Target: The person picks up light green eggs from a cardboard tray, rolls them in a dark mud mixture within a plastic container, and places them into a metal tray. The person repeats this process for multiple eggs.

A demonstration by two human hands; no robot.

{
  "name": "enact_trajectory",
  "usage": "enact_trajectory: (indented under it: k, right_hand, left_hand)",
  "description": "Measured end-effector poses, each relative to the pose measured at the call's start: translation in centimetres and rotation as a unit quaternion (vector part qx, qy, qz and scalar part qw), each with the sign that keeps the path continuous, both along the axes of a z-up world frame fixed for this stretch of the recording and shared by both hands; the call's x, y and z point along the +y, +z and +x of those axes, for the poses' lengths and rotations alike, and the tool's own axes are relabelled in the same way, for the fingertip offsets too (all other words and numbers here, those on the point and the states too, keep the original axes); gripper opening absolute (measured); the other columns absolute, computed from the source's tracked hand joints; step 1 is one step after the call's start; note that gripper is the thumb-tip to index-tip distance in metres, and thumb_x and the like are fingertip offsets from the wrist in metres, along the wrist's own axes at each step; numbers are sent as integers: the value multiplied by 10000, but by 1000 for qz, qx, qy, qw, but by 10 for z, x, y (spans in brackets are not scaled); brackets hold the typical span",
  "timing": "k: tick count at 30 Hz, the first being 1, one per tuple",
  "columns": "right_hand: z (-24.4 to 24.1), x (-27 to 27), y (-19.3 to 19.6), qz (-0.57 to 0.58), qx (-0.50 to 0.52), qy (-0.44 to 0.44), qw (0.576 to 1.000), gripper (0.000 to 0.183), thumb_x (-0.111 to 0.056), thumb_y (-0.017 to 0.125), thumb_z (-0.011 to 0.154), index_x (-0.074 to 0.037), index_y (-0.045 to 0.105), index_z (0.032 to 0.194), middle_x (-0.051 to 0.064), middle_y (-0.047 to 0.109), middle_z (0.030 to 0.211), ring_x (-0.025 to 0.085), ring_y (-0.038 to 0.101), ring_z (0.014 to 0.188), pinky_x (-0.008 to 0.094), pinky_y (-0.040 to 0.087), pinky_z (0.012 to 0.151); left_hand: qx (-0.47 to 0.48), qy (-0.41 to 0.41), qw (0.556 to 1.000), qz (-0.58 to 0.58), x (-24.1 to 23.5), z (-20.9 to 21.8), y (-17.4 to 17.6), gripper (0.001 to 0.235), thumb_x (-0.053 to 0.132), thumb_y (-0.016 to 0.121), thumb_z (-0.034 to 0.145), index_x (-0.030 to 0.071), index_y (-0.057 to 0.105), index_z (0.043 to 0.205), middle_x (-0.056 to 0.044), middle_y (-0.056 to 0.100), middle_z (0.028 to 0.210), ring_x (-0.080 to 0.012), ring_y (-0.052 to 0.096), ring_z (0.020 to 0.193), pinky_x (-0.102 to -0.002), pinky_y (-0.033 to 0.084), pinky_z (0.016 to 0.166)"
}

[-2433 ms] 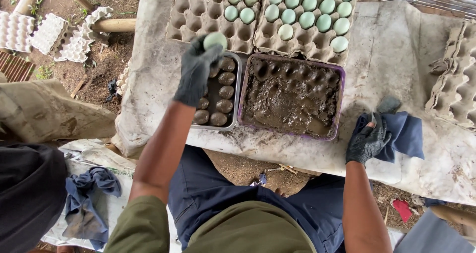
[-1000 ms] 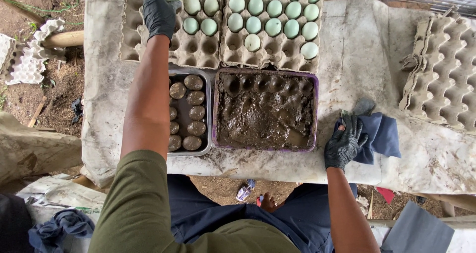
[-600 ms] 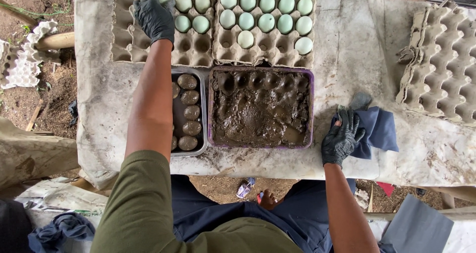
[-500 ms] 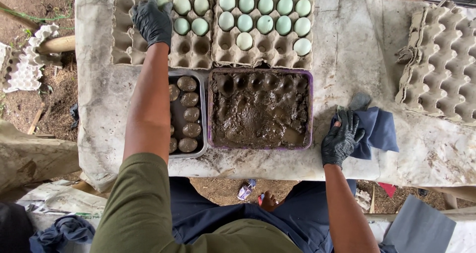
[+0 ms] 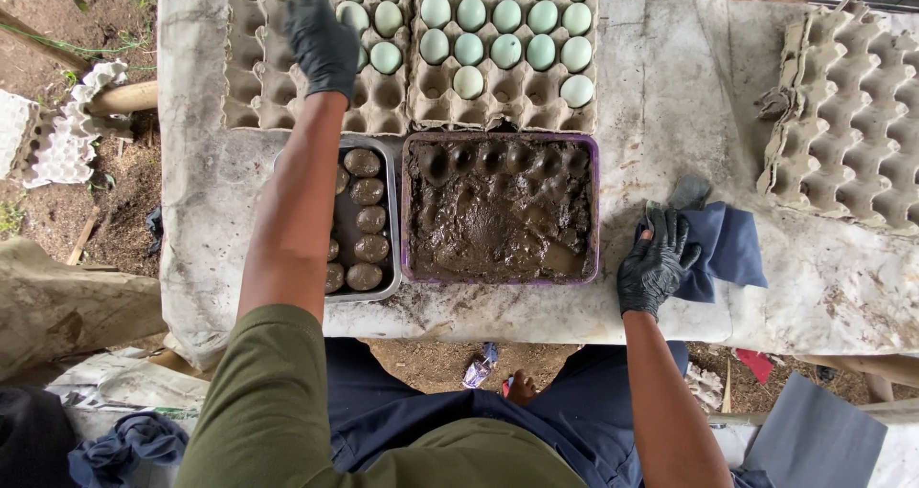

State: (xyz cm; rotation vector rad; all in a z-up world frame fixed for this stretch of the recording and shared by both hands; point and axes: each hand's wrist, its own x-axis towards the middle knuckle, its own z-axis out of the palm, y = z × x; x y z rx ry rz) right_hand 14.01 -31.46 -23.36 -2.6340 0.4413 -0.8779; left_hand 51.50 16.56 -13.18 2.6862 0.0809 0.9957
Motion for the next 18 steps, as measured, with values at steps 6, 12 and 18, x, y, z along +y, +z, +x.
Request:
enact_trajectory:
  k: [6,12,18]
  right_hand:
    - [0,-1,1,-8,14,-5,1000,392,-280,399,1157,-158,667,1417,162,624,1477,411,537,1381,713,276,1119]
    - [-1,1,6,-7,7,11,1000,390,-242,393,1157,-178,668,1425,89,632,1476,400,512,1412,731,252,1113]
    - [-2,4,17,59,37,14,997,421,-305,359,1144,-210,633,1449,97,595,1510,404,441,1458,721,191,1144]
  left_hand:
    - [62,-283,954,78,-88,-32,8,491,313,763,946,89,628,1362,-134,715,1133,-282,657,994,-402,575,823]
    - [107,-358,899,228,-132,-66,8,491,493,759,959,165,710,1322,-91,665,828,-261,621,765,-401,545,716]
    - [70,-388,902,176,-174,-74,40,594,256,853,880,-5,560,1325,-125,683,983,-277,641,870,-396,567,807]
